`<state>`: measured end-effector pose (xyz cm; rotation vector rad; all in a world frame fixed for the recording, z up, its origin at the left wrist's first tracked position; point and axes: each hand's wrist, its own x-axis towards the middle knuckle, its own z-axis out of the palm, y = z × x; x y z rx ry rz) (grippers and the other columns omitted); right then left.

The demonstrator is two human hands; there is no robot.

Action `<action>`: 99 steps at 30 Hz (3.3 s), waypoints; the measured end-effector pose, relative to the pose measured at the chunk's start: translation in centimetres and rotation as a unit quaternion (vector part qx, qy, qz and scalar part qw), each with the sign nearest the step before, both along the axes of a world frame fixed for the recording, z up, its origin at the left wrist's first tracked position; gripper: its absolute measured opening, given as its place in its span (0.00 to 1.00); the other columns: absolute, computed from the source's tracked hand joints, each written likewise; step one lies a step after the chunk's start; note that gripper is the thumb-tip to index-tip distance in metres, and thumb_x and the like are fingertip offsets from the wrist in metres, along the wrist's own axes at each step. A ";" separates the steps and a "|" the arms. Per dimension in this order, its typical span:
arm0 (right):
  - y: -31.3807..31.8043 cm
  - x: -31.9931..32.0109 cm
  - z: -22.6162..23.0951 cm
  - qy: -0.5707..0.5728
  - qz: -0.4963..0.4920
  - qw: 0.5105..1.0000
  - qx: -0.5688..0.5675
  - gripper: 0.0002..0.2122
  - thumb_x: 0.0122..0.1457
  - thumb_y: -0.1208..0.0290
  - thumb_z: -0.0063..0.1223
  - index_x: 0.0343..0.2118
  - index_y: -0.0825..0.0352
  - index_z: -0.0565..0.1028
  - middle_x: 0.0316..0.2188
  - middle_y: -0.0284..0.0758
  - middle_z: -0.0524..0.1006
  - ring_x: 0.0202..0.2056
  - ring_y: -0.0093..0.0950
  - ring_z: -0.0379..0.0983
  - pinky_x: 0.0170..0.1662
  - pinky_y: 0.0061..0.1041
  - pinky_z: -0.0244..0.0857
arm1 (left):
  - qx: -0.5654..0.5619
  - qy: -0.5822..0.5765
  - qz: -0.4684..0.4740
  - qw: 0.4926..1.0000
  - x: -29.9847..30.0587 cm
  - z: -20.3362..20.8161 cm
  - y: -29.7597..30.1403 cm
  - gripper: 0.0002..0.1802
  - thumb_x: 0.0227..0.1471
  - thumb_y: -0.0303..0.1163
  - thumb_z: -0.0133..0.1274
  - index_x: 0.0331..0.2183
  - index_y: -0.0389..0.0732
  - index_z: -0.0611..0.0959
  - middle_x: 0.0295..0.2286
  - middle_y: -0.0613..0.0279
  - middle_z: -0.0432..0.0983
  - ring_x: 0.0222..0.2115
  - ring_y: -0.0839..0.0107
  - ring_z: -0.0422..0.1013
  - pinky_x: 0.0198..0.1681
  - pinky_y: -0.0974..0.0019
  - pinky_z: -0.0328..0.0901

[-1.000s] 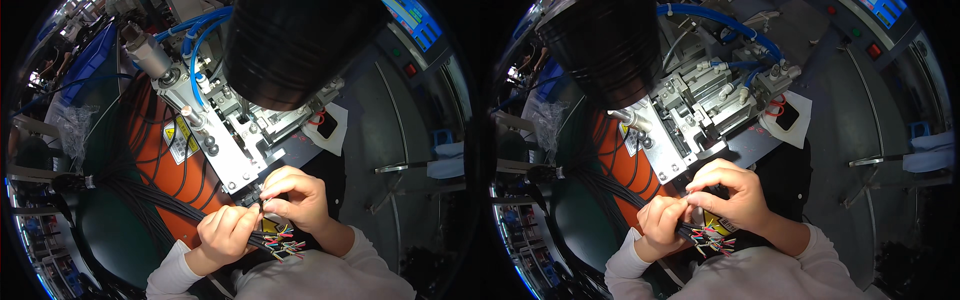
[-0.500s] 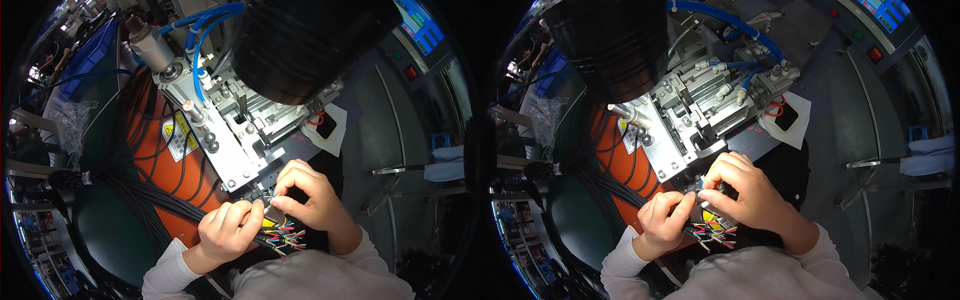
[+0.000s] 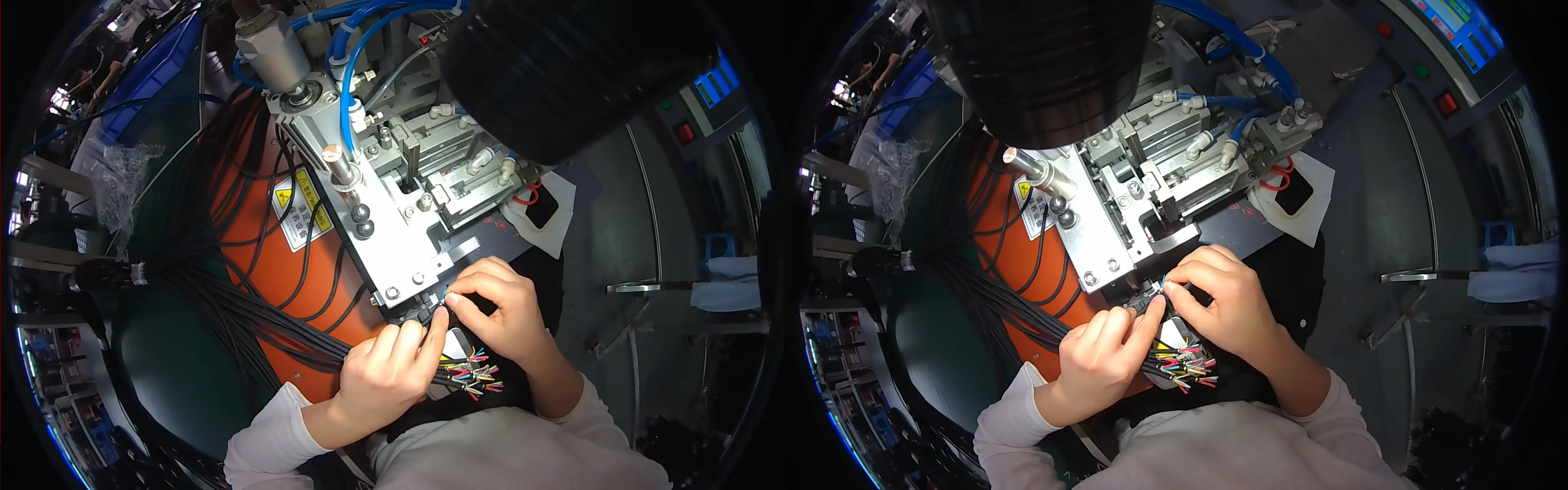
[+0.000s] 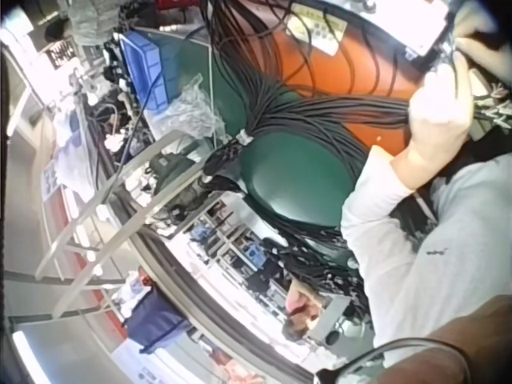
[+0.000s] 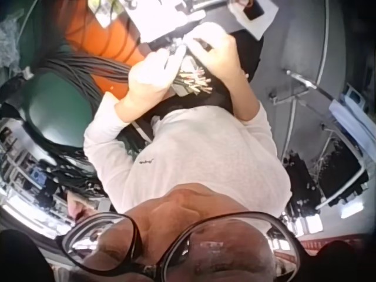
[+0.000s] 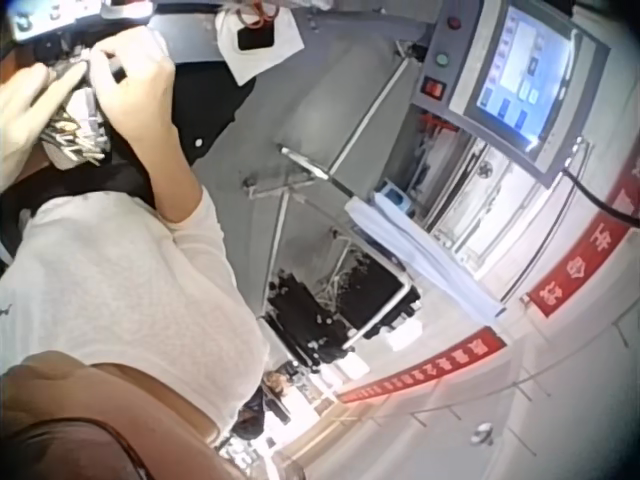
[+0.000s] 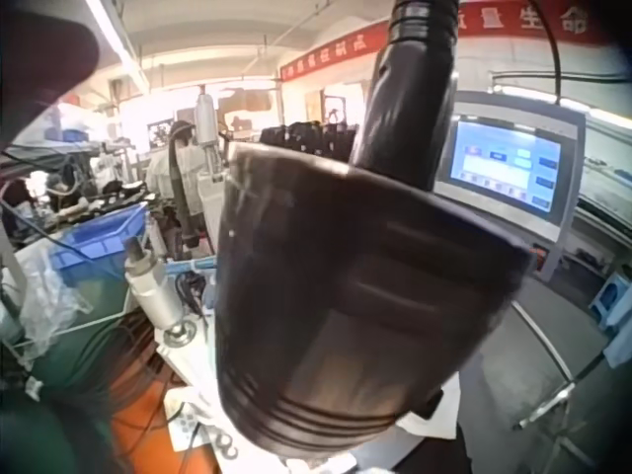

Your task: The person separates individual wires from a bundle and inserts the wire ends one by one into the machine fixture by hand.

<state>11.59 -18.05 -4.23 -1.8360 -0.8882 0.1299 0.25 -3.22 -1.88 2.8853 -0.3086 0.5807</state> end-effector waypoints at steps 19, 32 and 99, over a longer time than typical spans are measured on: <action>0.9 -0.3 -4.1 0.436 -0.001 0.893 0.112 0.03 0.50 0.79 0.51 0.23 0.72 0.72 0.20 0.31 0.71 0.26 0.20 0.67 0.31 0.21 0.61 | 0.002 -0.020 0.020 1.000 0.8 -0.6 0.4 0.21 0.34 0.24 0.55 0.37 0.40 0.83 0.20 0.67 0.63 0.17 0.77 0.64 0.16 0.74 0.58; 1.0 -1.1 -3.9 0.310 -0.039 0.945 0.095 0.04 0.54 0.76 0.56 0.27 0.70 0.73 0.24 0.33 0.74 0.28 0.19 0.70 0.35 0.20 0.63 | 0.033 0.034 0.049 0.998 -0.3 1.1 0.4 0.13 0.41 0.25 0.56 0.34 0.38 0.83 0.22 0.69 0.68 0.19 0.79 0.66 0.19 0.76 0.58; 1.1 -0.9 3.4 -0.100 -0.026 0.989 0.108 0.10 0.40 0.78 0.67 0.24 0.65 0.75 0.23 0.32 0.75 0.25 0.26 0.70 0.33 0.26 0.60 | -0.049 -0.087 -0.006 0.995 0.0 1.9 1.1 0.12 0.40 0.24 0.55 0.33 0.36 0.82 0.23 0.67 0.69 0.18 0.78 0.66 0.15 0.75 0.59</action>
